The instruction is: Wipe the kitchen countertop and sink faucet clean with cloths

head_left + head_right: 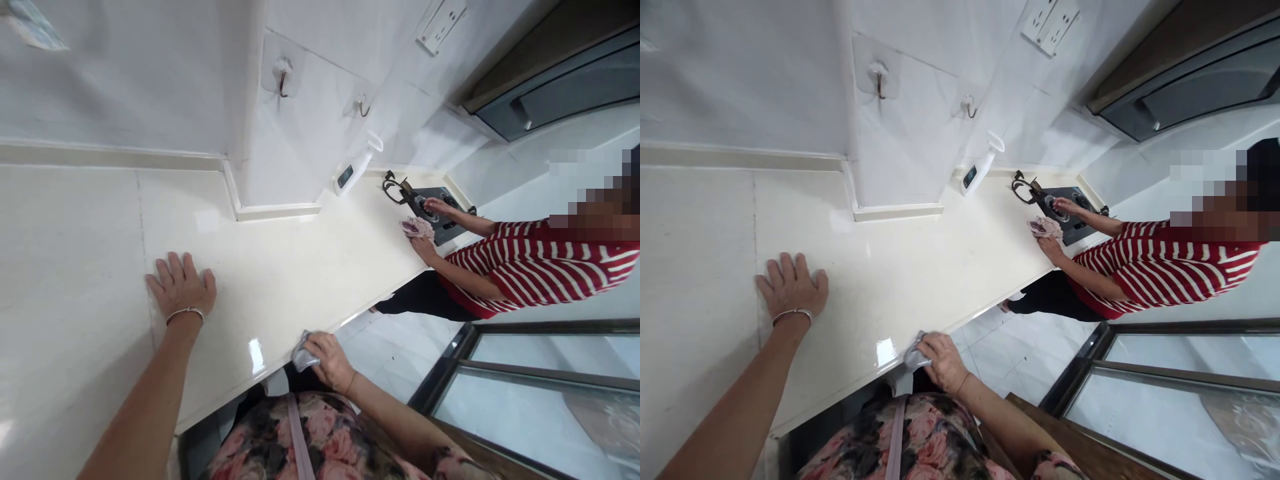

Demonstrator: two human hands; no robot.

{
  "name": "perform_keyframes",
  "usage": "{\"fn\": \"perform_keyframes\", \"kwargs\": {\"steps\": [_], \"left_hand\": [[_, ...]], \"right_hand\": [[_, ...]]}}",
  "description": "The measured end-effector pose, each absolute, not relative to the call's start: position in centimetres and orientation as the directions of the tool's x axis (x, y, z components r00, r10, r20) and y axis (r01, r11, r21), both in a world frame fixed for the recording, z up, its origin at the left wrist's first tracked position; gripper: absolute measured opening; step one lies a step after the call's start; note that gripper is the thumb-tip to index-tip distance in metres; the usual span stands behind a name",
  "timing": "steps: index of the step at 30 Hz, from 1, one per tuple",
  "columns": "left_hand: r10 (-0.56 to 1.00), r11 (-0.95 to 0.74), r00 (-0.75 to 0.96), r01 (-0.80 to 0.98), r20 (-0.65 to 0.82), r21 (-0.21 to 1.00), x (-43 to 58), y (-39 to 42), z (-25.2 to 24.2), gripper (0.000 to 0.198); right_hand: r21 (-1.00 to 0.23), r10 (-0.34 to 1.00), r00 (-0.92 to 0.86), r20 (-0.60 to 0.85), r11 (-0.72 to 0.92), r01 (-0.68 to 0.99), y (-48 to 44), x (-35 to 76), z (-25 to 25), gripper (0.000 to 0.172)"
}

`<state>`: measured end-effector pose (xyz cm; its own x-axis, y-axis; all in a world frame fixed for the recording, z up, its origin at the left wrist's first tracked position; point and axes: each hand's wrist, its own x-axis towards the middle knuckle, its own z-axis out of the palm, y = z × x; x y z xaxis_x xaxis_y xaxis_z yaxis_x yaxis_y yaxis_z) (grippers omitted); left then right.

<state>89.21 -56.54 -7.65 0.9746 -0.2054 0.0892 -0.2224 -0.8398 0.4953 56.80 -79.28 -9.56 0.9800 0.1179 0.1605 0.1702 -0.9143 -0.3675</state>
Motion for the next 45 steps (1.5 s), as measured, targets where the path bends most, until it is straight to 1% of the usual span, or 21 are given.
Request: {"fn": "perform_keyframes", "kwargs": {"steps": [2,4,5,9,11,13,15,18,21,23,26,29,31,37,40,43,45], "left_hand": [[-0.209,-0.844,0.974,-0.224,0.087,0.487,89.2,-56.5,-7.7,0.073],[-0.215,-0.854,0.973,-0.229,0.084,0.468,89.3,-56.4,-7.7,0.075],[-0.225,-0.859,0.972,-0.234,0.075,0.456,89.5,-56.2,-7.7,0.075],[-0.363,-0.842,0.929,-0.297,-0.066,0.45,90.3,-53.0,-7.6,0.074],[-0.388,-0.837,0.917,-0.311,-0.087,0.45,90.4,-49.6,-7.7,0.075],[-0.346,-0.86,0.937,-0.302,-0.037,0.412,89.8,-45.2,-7.7,0.077],[-0.286,-0.896,0.958,-0.271,0.01,0.352,88.7,-40.5,-7.7,0.078],[-0.186,-0.939,0.982,-0.176,-0.007,0.296,86.6,-34.6,-7.2,0.078],[-0.08,-0.954,0.996,-0.066,-0.037,0.292,84.6,-31.4,-7.0,0.079],[-0.054,-0.954,0.998,-0.048,-0.013,0.296,83.6,-30.9,-7.2,0.08],[-0.053,-0.956,0.998,-0.063,0.042,0.288,82.8,-31.3,-7.6,0.081],[-0.057,-0.957,0.997,-0.067,0.044,0.282,82.5,-31.8,-7.7,0.08],[-0.06,-0.955,0.997,-0.07,0.042,0.29,82.4,-31.9,-7.7,0.08],[-0.05,-0.941,0.998,-0.061,0.043,0.332,82.3,-31.6,-7.6,0.078],[-0.047,-0.938,0.998,-0.056,0.036,0.342,82.2,-31.5,-7.6,0.077],[-0.042,-0.933,0.999,-0.047,0.021,0.356,82.2,-31.5,-7.7,0.077],[-0.037,-0.929,0.999,-0.045,0.029,0.368,82.1,-31.5,-7.8,0.077]], "right_hand": [[-0.301,0.071,0.973,0.218,-0.944,0.136,-83.4,55.7,-9.2,0.045],[-0.249,0.026,0.975,0.22,-0.965,0.082,-87.4,55.0,-8.6,0.04],[-0.242,0.014,0.979,0.205,-0.968,0.065,-89.2,54.9,-8.1,0.039],[-0.291,0.028,0.996,0.084,-0.955,0.051,-92.9,55.7,-6.3,0.032],[-0.321,0.066,0.998,0.026,-0.945,0.07,-92.7,56.5,-6.0,0.03],[-0.364,0.127,0.992,0.001,-0.924,0.119,-91.4,57.3,-6.1,0.031],[-0.425,0.204,0.979,0.015,-0.885,0.191,-89.4,58.1,-6.5,0.033],[-0.5,0.287,0.956,0.055,-0.821,0.275,-85.7,59.5,-6.9,0.035],[-0.552,0.36,0.932,0.048,-0.768,0.325,-81.3,61.4,-6.7,0.034],[-0.577,0.426,0.904,0.031,-0.731,0.364,-78.1,62.8,-6.3,0.033],[-0.601,0.512,0.859,0.02,-0.681,0.42,-73.1,64.8,-5.7,0.035],[-0.609,0.568,0.823,0.027,-0.644,0.464,-68.5,66.3,-5.4,0.032],[-0.593,0.612,0.791,0.024,-0.628,0.504,-65.7,67.2,-5.5,0.027],[-0.489,0.711,0.702,-0.036,-0.625,0.608,-58.8,69.5,-6.1,0.017],[-0.484,0.731,0.681,-0.037,-0.61,0.628,-59.2,69.6,-5.8,0.02],[-0.525,0.733,0.679,-0.028,-0.589,0.614,-63.4,68.6,-4.9,0.028],[-0.545,0.713,0.7,-0.041,-0.603,0.583,-66.8,67.8,-4.1,0.03]]}}
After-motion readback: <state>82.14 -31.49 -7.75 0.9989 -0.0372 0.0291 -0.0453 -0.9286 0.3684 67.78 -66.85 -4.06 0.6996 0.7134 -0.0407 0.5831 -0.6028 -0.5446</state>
